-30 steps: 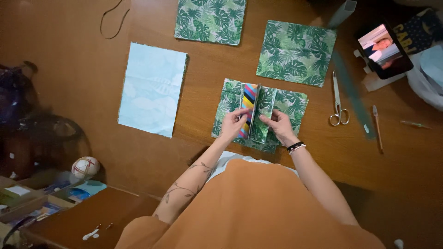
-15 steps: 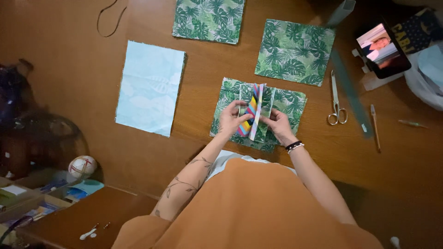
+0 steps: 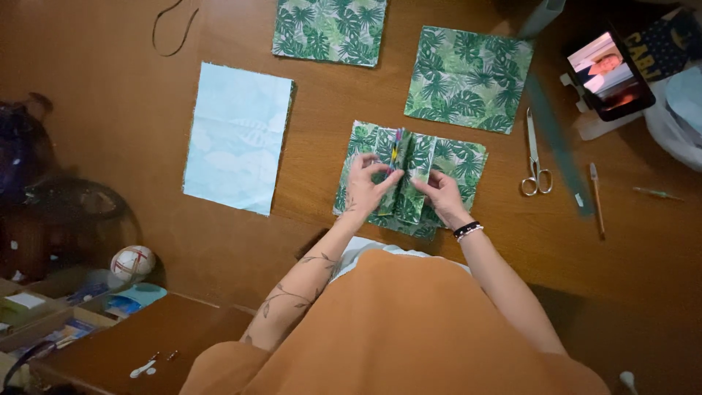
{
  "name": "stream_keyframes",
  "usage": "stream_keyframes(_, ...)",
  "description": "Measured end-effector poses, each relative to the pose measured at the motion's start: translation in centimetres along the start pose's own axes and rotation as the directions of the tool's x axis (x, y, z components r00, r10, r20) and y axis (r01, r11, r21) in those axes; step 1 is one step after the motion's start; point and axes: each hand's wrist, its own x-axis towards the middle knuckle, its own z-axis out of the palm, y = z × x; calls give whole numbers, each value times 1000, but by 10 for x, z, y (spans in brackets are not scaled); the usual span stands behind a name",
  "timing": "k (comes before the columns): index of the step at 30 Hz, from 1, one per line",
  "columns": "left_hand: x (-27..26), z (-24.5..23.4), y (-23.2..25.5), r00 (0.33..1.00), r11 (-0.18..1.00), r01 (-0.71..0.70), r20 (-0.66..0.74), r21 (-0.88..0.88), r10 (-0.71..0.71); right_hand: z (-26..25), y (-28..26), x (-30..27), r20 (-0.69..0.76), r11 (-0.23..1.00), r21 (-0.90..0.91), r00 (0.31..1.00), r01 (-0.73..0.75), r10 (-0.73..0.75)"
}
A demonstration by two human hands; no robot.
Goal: Sorting and placing various fabric pieces and sewing supplies into bags
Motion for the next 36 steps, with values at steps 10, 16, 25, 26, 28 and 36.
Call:
stream_keyframes(10,-7,4,16,993,1000,23,116,3,-23,-16,40,28,-10,999,46,1000,-20,20)
stream_keyframes(16,-15,44,-41,982,987,-47,187,156,17,15,-22,-12,4,997,77,1000,17,-17)
stream_keyframes(25,-12,42,-52,959,972,220,204,-86,-199,10,-6,-4,-7,995,97,1000,-23,23)
stream_keyframes(26,-14,42,-54,956,968,238,197,-75,-219,10,-5,-3,-5,995,101,1000,-24,25)
stream_keyframes(28,-14,38,-53,953,965,256,183,-64,-241,7,4,4,3,994,103,1000,-26,26)
stream_keyframes(36,-12,27,-40,898,920,389,240,-42,-369,12,-12,-6,-11,994,105,1000,-17,18)
